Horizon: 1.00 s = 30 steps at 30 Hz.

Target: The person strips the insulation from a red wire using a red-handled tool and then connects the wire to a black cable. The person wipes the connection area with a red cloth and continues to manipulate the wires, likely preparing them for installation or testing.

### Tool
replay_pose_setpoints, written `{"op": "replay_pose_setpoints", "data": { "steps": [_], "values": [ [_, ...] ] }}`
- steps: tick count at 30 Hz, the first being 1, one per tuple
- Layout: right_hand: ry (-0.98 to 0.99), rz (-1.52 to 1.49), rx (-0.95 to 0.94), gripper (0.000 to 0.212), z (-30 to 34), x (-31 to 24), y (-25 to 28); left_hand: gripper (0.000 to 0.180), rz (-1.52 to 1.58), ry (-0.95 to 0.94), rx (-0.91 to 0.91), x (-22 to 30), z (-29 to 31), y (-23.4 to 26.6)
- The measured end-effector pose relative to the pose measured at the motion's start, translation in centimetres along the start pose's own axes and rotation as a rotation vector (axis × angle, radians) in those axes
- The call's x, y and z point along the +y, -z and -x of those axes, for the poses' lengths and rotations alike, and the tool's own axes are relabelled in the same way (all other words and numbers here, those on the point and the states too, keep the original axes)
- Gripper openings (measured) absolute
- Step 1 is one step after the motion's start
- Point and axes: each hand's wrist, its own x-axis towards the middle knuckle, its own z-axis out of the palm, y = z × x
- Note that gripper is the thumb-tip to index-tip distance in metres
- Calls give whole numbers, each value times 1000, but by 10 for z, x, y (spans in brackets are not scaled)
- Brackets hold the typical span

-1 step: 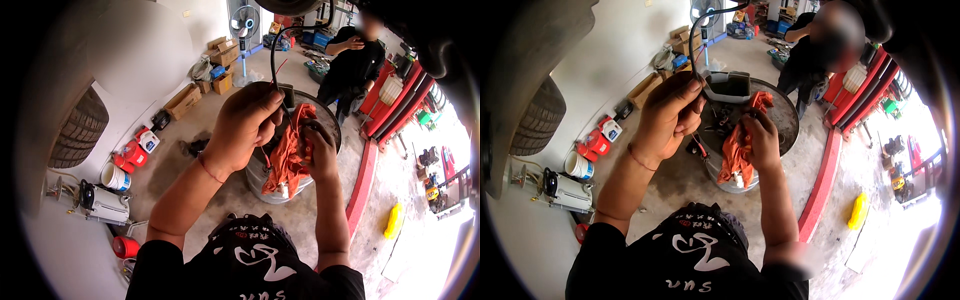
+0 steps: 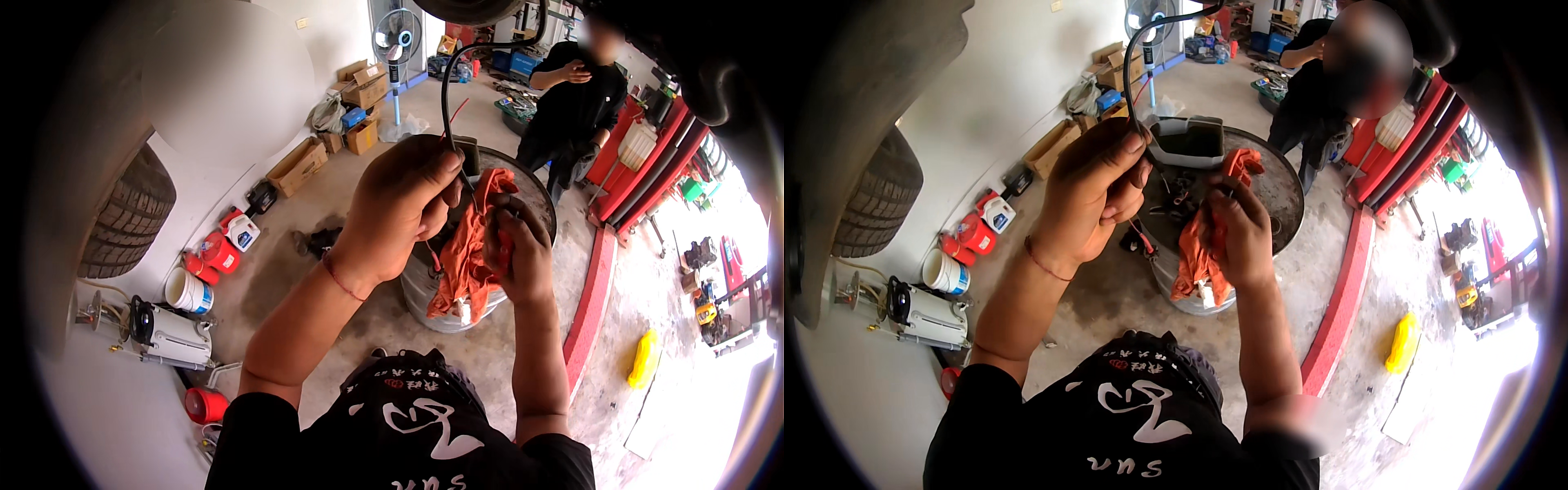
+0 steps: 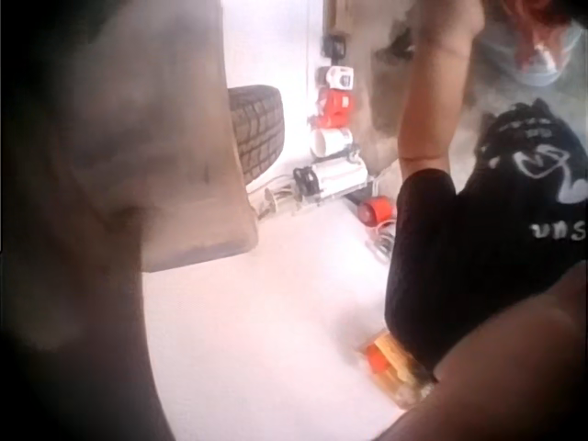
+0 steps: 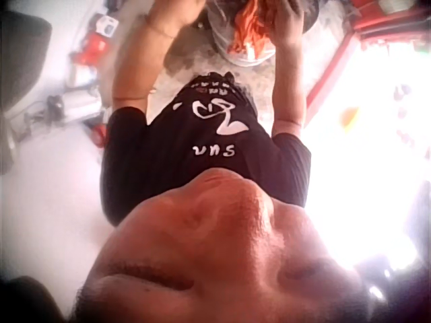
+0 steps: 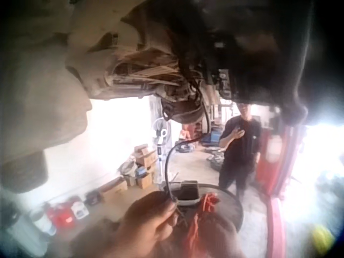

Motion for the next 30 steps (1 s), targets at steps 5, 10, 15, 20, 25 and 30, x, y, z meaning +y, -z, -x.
{"op": "replay_pose_setpoints", "data": {
  "steps": [5,10,15,20,25,30],
  "values": [
    [182,244,-83,19,21,-20,-30,20,-329,-330,-45,-21,-2,-6],
    [297,286,-78,15,21,-17,-25,18,-331,-286,-111,-22,1,-3],
    [355,237,-148,14,21,-8,-28,19,-238,-205,-56,-21,4,-6],
    [111,16,-79,23,23,-8,-23,20,-95,-104,-32,-11,5,0],
    [-97,94,-63,32,16,5,2,20,-29,-81,-54,-14,8,9],
    [138,474,-92,32,23,21,1,22,13,31,-166,-8,2,16]
  ]
}}
